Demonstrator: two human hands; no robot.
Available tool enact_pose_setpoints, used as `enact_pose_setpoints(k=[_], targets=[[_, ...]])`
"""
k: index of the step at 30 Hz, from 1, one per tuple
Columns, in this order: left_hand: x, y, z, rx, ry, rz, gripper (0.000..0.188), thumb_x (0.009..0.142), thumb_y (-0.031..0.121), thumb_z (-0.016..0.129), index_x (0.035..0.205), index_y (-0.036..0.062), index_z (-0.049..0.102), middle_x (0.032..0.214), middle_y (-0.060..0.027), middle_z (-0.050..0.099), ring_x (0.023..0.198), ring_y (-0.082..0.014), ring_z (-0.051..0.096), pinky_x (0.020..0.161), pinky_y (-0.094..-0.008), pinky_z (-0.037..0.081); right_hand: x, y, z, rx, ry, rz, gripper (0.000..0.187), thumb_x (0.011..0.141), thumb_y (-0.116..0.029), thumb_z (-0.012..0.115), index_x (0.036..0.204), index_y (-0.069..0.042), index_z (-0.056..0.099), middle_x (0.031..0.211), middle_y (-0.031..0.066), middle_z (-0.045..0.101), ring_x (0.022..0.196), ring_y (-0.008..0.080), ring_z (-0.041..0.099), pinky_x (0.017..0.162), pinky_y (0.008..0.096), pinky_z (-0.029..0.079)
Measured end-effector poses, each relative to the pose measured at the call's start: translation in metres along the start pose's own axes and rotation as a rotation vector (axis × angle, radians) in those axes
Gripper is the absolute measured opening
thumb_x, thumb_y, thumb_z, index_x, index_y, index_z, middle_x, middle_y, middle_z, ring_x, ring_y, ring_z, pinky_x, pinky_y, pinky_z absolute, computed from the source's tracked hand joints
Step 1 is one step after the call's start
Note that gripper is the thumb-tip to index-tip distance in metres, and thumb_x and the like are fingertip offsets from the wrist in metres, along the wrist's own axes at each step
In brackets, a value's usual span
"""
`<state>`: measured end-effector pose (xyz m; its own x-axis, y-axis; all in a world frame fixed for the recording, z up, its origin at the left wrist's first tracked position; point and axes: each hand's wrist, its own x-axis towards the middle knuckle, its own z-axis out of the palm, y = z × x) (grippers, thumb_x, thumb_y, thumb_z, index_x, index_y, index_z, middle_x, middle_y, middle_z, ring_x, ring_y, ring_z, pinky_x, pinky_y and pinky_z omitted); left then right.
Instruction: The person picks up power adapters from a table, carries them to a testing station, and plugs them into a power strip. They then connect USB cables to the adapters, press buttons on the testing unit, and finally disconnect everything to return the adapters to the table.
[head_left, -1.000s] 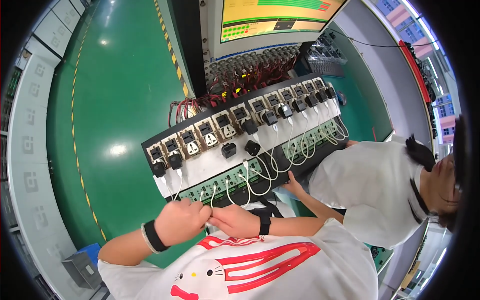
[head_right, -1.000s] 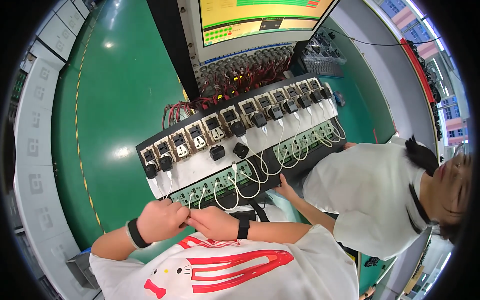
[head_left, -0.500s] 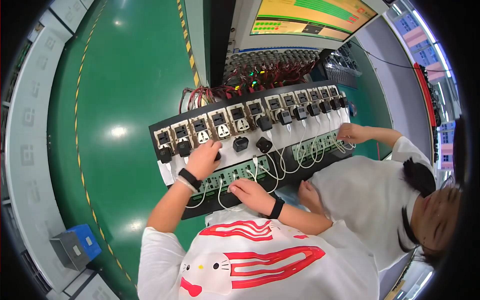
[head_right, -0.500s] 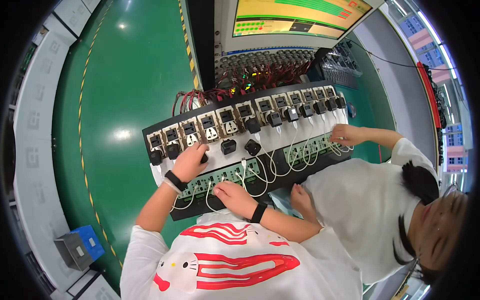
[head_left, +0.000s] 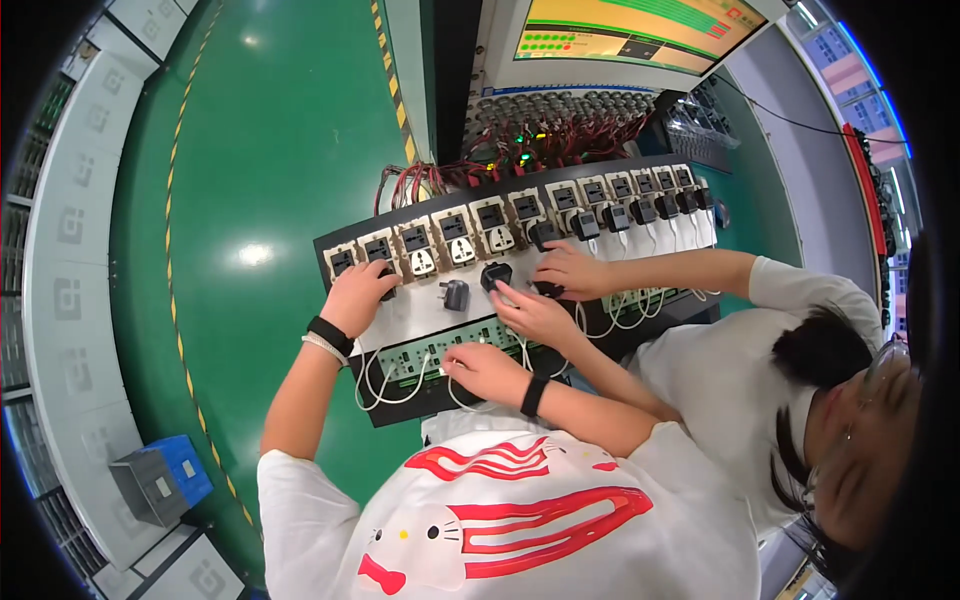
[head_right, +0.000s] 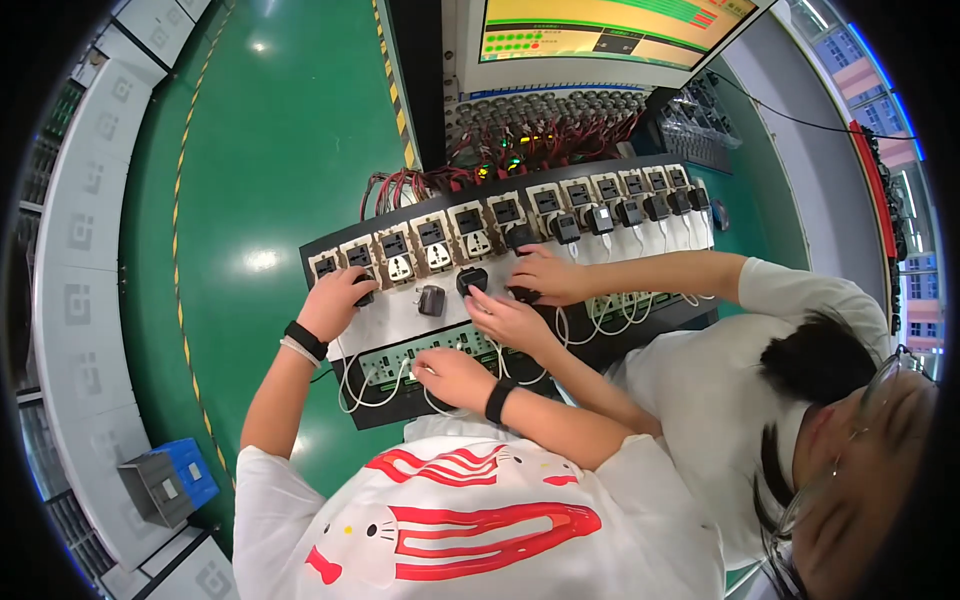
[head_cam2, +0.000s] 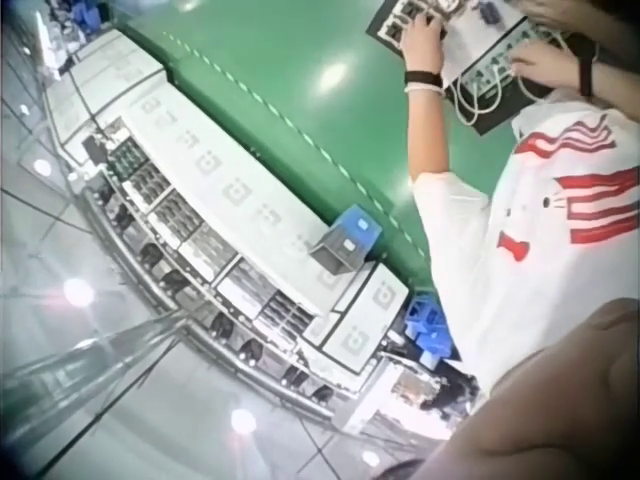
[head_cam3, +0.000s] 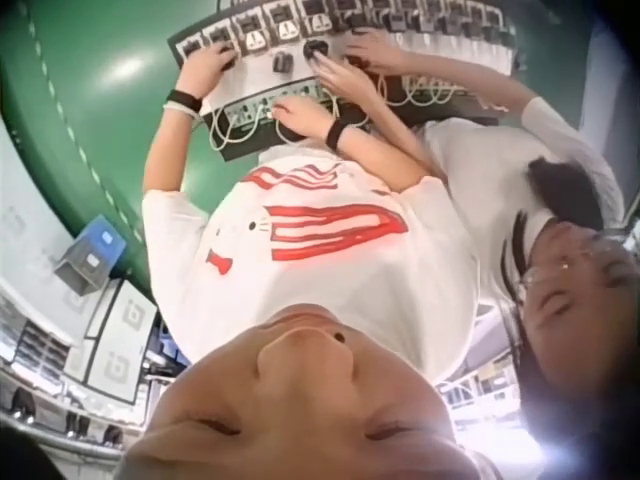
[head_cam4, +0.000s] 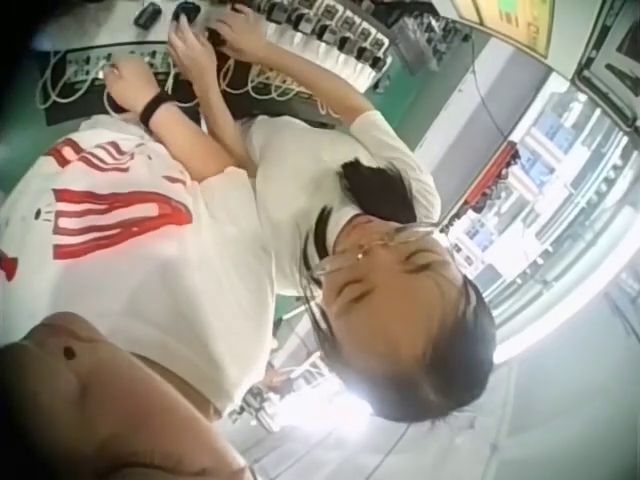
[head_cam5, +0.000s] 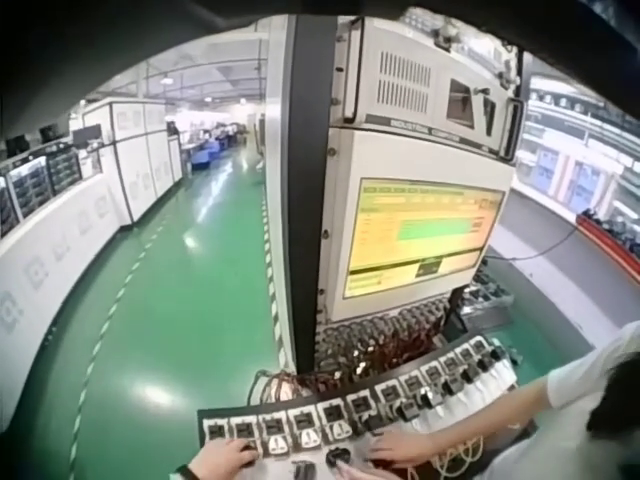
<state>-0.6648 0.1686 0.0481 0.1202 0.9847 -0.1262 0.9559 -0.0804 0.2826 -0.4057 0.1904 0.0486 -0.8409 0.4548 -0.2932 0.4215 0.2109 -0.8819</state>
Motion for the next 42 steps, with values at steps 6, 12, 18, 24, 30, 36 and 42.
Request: enact_pose_setpoints(k=[6, 12, 18, 24, 30, 36, 42], targets=[[-0.005, 0.018, -0.042, -0.104, 0.144, 0.103, 0.044, 0.063, 0.001, 0.069, 0.105, 0.0100, 0.061, 0.107, -0.0099, 0.054, 0.094, -0.0298, 0.052, 0.081, -0.0381, 0.046, 0.019, -0.014, 0.009, -0.221, 0.165, -0.058, 0.050, 0.087, -0.029, 0.053, 0.122, 0.007, 0.043, 0.107, 0.0233, 0.053, 0.102, 0.0383, 0.049, 0.090, 0.0429, 0.040], [-0.033, 0.070, -0.064, -0.169, 0.082, 0.121, 0.042, 0.064, 0.014, 0.072, 0.102, 0.0054, 0.057, 0.104, -0.0118, 0.053, 0.092, -0.0304, 0.052, 0.079, -0.0394, 0.046, 0.038, -0.039, 0.001, 0.264, 0.002, 0.161, 0.031, 0.091, -0.030, 0.050, 0.092, 0.002, 0.050, 0.076, 0.0158, 0.055, 0.074, 0.0327, 0.056, 0.068, 0.0394, 0.044], [-0.039, 0.076, -0.060, -0.243, -0.065, 0.142, 0.036, 0.064, 0.015, 0.070, 0.095, 0.0041, 0.055, 0.093, -0.0117, 0.055, 0.088, -0.0305, 0.054, 0.074, -0.0396, 0.046, 0.022, -0.042, 0.002, 0.000, -0.004, 0.018, 0.029, 0.091, -0.027, 0.049, 0.084, 0.001, 0.053, 0.077, 0.0207, 0.059, 0.077, 0.0395, 0.057, 0.067, 0.0453, 0.044], [-0.047, 0.103, -0.069, -0.134, -0.164, 0.082, 0.025, 0.069, 0.022, 0.066, 0.083, 0.0054, 0.053, 0.072, -0.0103, 0.056, 0.067, -0.0308, 0.059, 0.057, -0.0405, 0.048, 0.002, -0.061, -0.017, 0.025, -0.152, -0.082, 0.027, 0.092, -0.026, 0.045, 0.092, -0.001, 0.054, 0.079, 0.0217, 0.058, 0.076, 0.0413, 0.055, 0.066, 0.0469, 0.043], [-0.068, 0.119, -0.117, -0.148, -0.305, 0.152, 0.025, 0.069, 0.024, 0.067, 0.083, 0.0071, 0.055, 0.073, -0.0095, 0.056, 0.065, -0.0291, 0.059, 0.056, -0.0401, 0.048, -0.022, -0.084, -0.024, 0.139, -0.250, -0.245, 0.028, 0.093, -0.028, 0.043, 0.092, -0.001, 0.052, 0.075, 0.0221, 0.056, 0.073, 0.0410, 0.055, 0.064, 0.0473, 0.043], [-0.059, 0.094, -0.158, -0.051, -0.252, 0.063, 0.020, 0.067, 0.018, 0.067, 0.075, 0.0051, 0.055, 0.071, -0.0135, 0.057, 0.063, -0.0328, 0.058, 0.054, -0.0409, 0.047, -0.050, -0.038, -0.055, 0.145, -0.049, -0.181, 0.028, 0.094, -0.028, 0.045, 0.087, -0.001, 0.051, 0.068, 0.0146, 0.054, 0.065, 0.0308, 0.057, 0.061, 0.0402, 0.044], [-0.026, 0.008, -0.169, 0.050, 0.349, -0.251, 0.024, 0.068, 0.007, 0.064, 0.088, 0.0012, 0.051, 0.081, -0.0159, 0.055, 0.076, -0.0341, 0.056, 0.064, -0.0411, 0.045, -0.082, 0.042, -0.057, 0.191, 0.235, 0.224, 0.026, 0.092, -0.026, 0.046, 0.087, -0.001, 0.055, 0.077, 0.0141, 0.055, 0.073, 0.0272, 0.055, 0.069, 0.0341, 0.045]])
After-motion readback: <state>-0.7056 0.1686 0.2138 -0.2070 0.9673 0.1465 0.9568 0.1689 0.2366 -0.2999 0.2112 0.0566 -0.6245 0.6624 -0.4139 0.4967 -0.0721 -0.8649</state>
